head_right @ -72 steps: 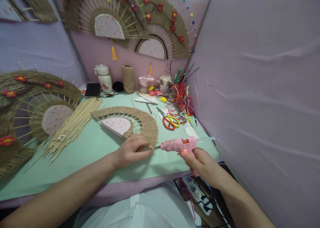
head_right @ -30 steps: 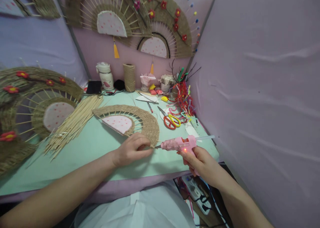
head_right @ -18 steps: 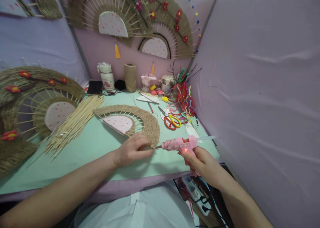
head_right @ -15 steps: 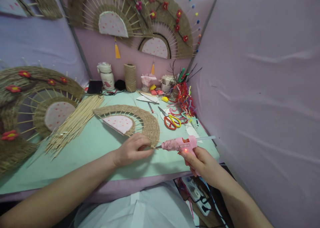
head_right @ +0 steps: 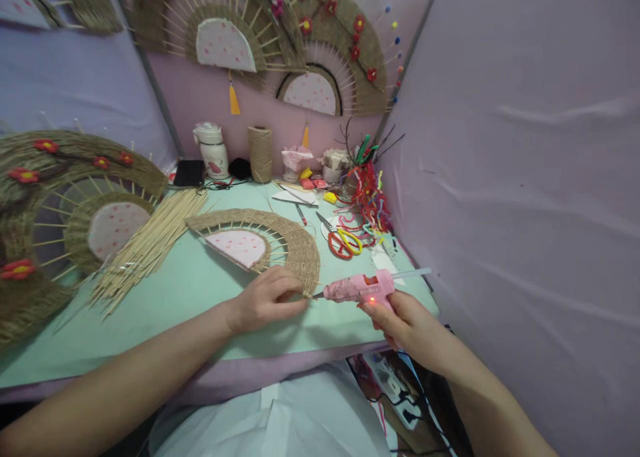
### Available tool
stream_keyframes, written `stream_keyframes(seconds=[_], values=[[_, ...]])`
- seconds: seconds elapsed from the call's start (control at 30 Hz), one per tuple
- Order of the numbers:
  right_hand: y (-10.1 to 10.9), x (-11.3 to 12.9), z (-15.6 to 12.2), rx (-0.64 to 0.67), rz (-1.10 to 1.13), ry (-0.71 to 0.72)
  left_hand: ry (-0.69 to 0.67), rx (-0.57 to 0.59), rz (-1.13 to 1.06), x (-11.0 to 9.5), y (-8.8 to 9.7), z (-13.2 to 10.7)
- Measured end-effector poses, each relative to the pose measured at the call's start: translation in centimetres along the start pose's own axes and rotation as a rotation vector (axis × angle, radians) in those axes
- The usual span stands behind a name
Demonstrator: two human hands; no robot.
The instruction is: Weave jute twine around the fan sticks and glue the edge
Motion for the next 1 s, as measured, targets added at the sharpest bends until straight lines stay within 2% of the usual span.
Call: stream_keyframes(seconds=[0.13, 0.5, 0.63, 0.83, 1.0], values=[[0.6, 0.4, 0.2, 0.008, -0.065, 0.038, -0.021, 0.01, 0.013, 0.0, 0.0, 0.1], [2.1, 2.2, 1.0, -0.003, -0.228, 0.111, 0.053, 0.056, -0.043, 0.1, -0.3, -0.3], [2.3, 2.6, 1.1, 0.0, -0.247, 0.13, 0.037, 0.047, -0.037, 0.0, -0.3, -0.3], [2.3, 2.0, 1.2, 0.019, -0.241, 0.119, 0.023, 0.035, -0.013, 0.0, -0.3, -0.2], [2.6, 1.1, 0.7, 0.015, -0.146, 0.072, 0.006, 0.02, 0.014, 0.0, 0.0, -0.1]])
Point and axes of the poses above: each hand's wrist, its own z-axis towards the middle knuckle, its own y-axis out of the back of the hand, x = y × z, the point moved 2 cm from there along z, towards the middle knuckle, and after that the axes turned 5 degrees about -x, right-handed, at the moved point
